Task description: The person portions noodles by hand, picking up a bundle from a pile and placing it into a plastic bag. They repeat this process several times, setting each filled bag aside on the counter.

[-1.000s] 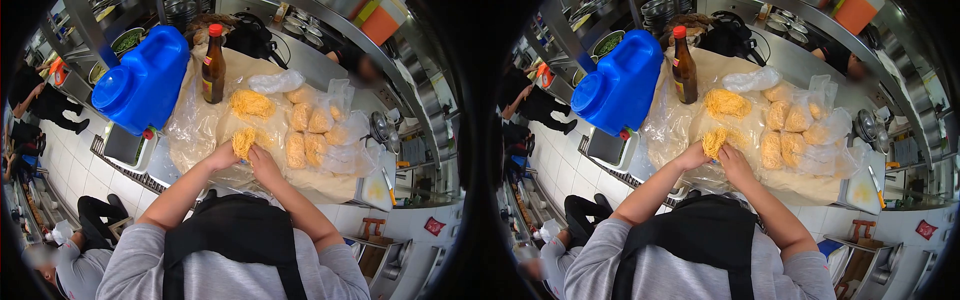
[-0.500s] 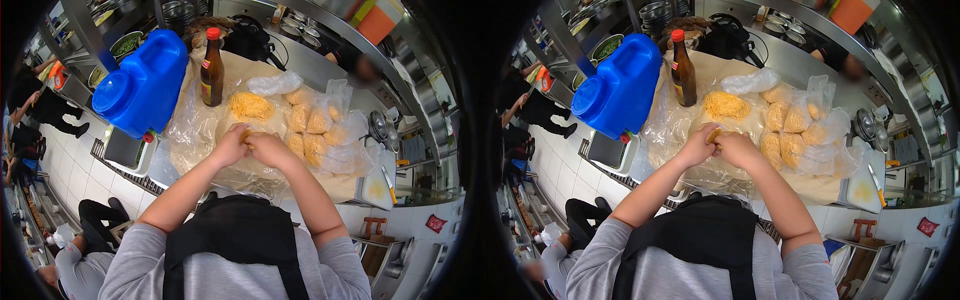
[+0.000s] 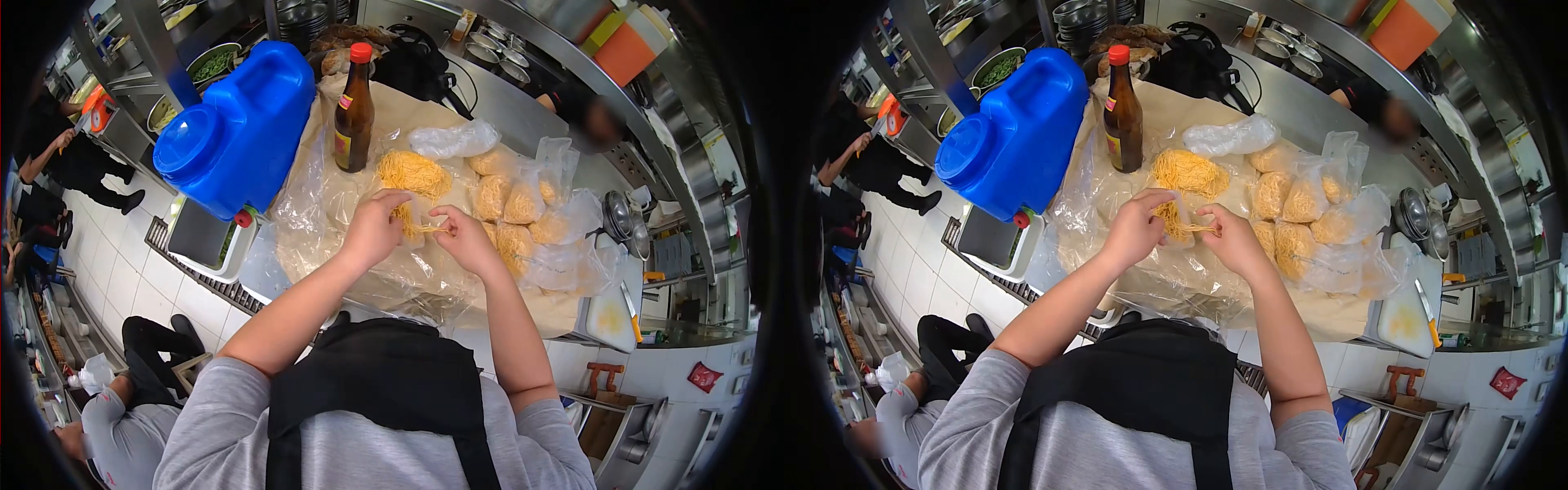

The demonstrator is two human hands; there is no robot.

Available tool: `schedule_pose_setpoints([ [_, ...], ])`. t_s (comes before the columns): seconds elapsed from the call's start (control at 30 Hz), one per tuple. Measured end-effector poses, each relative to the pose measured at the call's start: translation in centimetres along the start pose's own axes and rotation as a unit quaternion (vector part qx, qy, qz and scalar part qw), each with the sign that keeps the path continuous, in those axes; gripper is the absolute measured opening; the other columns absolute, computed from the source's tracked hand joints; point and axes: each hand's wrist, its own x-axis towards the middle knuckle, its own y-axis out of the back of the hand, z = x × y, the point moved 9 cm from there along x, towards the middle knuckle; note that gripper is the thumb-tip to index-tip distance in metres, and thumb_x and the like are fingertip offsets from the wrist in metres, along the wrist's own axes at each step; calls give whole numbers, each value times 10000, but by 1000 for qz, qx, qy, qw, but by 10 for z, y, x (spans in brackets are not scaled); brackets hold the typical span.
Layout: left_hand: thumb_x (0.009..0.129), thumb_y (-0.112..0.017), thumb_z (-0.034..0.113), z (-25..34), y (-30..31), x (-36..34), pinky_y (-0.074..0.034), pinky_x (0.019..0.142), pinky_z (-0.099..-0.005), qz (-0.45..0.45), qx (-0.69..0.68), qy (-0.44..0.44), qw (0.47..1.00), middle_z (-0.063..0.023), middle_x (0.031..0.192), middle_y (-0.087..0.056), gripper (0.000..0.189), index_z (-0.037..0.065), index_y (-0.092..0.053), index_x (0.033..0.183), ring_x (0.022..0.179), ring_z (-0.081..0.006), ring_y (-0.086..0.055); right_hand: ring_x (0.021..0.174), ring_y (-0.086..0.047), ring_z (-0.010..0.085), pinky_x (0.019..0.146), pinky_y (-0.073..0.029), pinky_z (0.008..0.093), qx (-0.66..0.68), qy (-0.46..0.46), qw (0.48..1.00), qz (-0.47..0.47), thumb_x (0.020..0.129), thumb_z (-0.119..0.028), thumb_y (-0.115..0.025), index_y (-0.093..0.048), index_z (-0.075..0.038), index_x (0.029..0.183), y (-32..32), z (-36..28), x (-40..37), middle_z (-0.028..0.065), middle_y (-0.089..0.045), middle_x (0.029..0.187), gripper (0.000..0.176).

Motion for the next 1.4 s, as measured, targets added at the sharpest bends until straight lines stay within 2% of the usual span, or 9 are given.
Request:
schedule_pose_setpoints([
  [0.17,859,-470,-97,2,-13,-2,-515,606,-251,-79,-245,190,947,-96,1075,-688,589,33,-475,1434,677,-130,-662,727,-611,198,691,-505,307,193,30,981,18,878,-114,-665,-595,-66,1195,3,-47,0,99,-645,876,328],
  [0.27,869,-460,-91,14,-4,1,-483,583,-219,-82,-266,184,943,-99,1089,-667,627,47,-417,1479,639,-92,-629,871,-615,253,790,-496,361,68,109,987,96,877,-168,-697,-624,-83,1167,13,-58,-3,88,-660,1033,310],
  [0.33,870,-455,-82,7,5,4,-477,582,-212,-66,-305,204,928,-96,1076,-658,623,55,-423,1478,640,-86,-625,1069,-558,283,900,-439,430,-218,237,940,111,845,-226,-726,-683,-104,1061,1,-82,-22,52,-629,1193,252],
  [0.67,855,-434,-93,49,45,21,-489,610,-228,-49,-231,108,966,-117,1275,-604,580,26,-486,1420,629,-91,-614,1106,-520,280,893,-401,441,-327,250,888,207,757,-236,-776,-712,-127,824,72,-132,-47,32,-607,1207,144],
  [0.87,852,-412,-104,52,44,28,-535,655,-252,-34,-216,63,974,-140,1433,-488,551,1,-515,1383,680,-126,-639,1069,-549,280,889,-427,416,-277,248,899,232,763,-207,-786,-694,-106,923,58,-100,-43,53,-616,1128,210],
  [0.93,857,-401,-114,68,31,17,-559,672,-263,-75,-187,45,978,-150,1480,-434,545,1,-522,1376,738,-144,-656,1110,-554,264,924,-445,410,17,245,912,330,782,-181,-789,-679,-72,1012,67,-78,-57,75,-608,1171,277],
  [1.07,857,-394,-133,75,22,20,-565,655,-255,-72,-201,18,977,-132,1483,-431,559,37,-543,1368,838,-154,-659,1055,-609,249,913,-485,385,139,184,903,363,832,-133,-757,-656,-47,1089,35,-46,-35,102,-646,1080,289],
  [1.13,860,-390,-134,86,16,18,-562,648,-248,-60,-190,-36,979,-119,1477,-433,554,53,-559,1353,870,-150,-652,889,-669,218,829,-533,347,86,63,974,200,890,-102,-687,-641,-39,1144,3,0,3,98,-676,939,266],
  [1.4,887,-426,-110,52,68,21,-540,685,-234,81,-214,-49,972,-72,1379,-471,475,84,-611,1279,892,-98,-615,716,-622,87,568,-481,232,167,47,899,402,948,-60,-554,-666,-44,1096,204,3,-60,17,-677,881,187],
])
